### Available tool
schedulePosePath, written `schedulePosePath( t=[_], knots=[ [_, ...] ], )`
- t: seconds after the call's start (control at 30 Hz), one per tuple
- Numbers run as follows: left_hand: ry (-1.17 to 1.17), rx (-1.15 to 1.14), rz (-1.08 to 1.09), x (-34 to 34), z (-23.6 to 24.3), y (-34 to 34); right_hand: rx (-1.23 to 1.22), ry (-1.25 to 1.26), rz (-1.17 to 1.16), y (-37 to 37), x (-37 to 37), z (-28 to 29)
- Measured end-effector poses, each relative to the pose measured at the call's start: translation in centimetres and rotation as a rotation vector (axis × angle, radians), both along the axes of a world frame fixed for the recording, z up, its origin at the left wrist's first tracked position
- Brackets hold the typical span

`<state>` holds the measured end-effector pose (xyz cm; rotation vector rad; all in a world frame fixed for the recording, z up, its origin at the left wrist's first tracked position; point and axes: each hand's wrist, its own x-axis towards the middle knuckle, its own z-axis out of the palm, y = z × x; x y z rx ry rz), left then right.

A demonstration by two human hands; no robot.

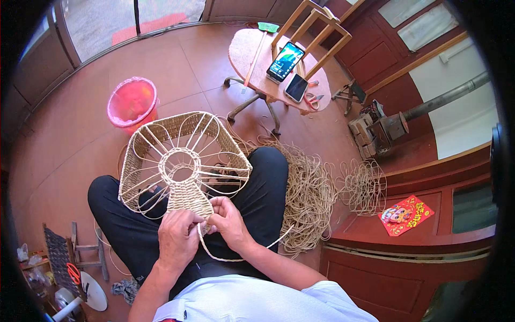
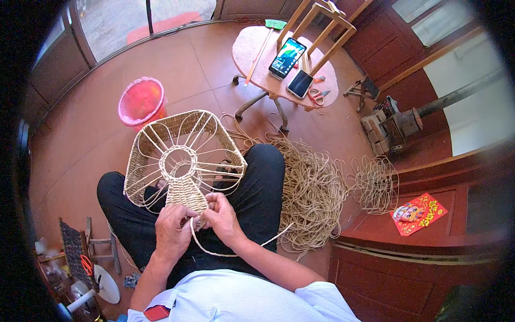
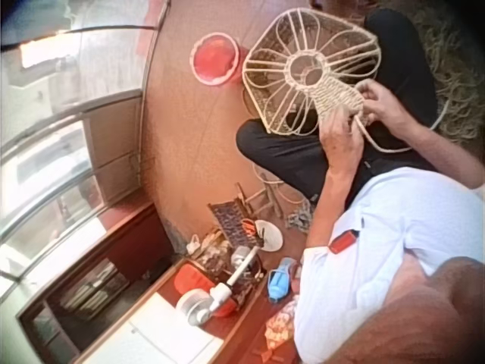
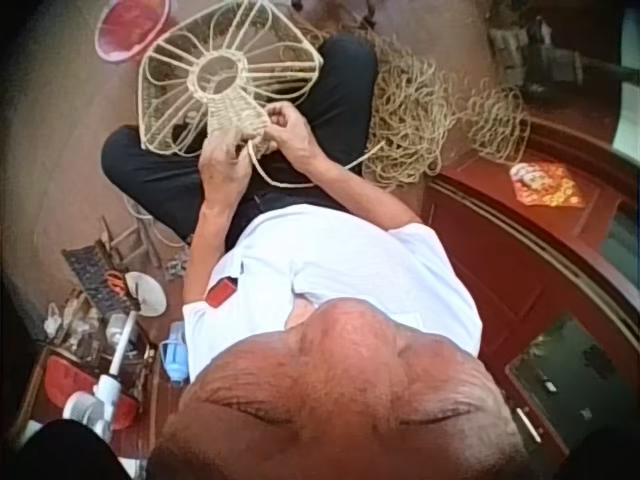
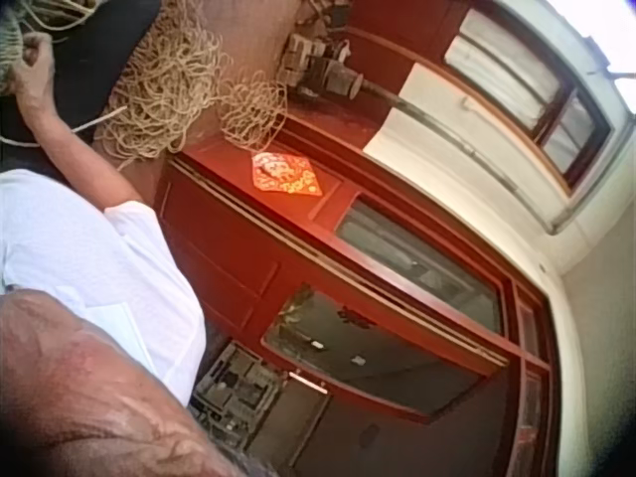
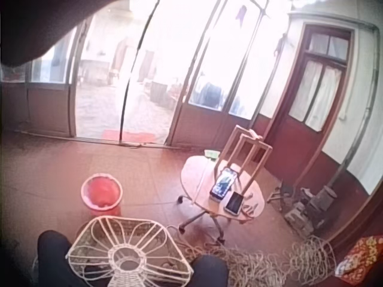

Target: The person is weaving a wicker structure, likely part of a basket or fan, by interlacing thin material through a frame.

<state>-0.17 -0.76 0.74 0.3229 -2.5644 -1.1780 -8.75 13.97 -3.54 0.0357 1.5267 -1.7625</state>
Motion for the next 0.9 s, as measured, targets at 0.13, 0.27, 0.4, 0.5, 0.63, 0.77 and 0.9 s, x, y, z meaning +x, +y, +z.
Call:
schedulePosePath(
  t=[0.13, 0.27, 0.4, 0.5, 0.63, 0.77, 0.9],
  knots=[
    [0.003, -0.035, -0.008, 0.0, -0.2, 0.2, -0.014, 0.004, -0.010, 0.1, 0.2, 0.0],
    [0.006, 0.020, 0.010, 0.6, 0.0, 0.4, 0.022, 0.025, 0.032, 0.4, 0.6, 0.0],
    [-0.101, 0.173, 0.041, 1.2, 0.5, -0.3, -0.007, 0.052, 0.083, 0.0, 0.5, -1.2],
    [-0.049, 0.012, -0.084, 0.5, -0.1, -0.6, 0.005, 0.092, 0.127, 0.3, -0.2, 0.2],
    [-0.148, 0.636, 0.099, 0.9, 1.7, -1.3, -0.030, -0.062, 0.167, 0.4, -0.7, 0.6],
    [-0.034, 0.605, 0.282, 2.7, 0.4, -3.1, -0.035, -0.178, 0.218, 0.3, -0.8, 0.4],
    [-0.028, 0.567, 0.299, 3.9, 0.0, -2.3, -0.102, -0.266, 0.200, 0.6, -0.4, 0.7]
  ],
)
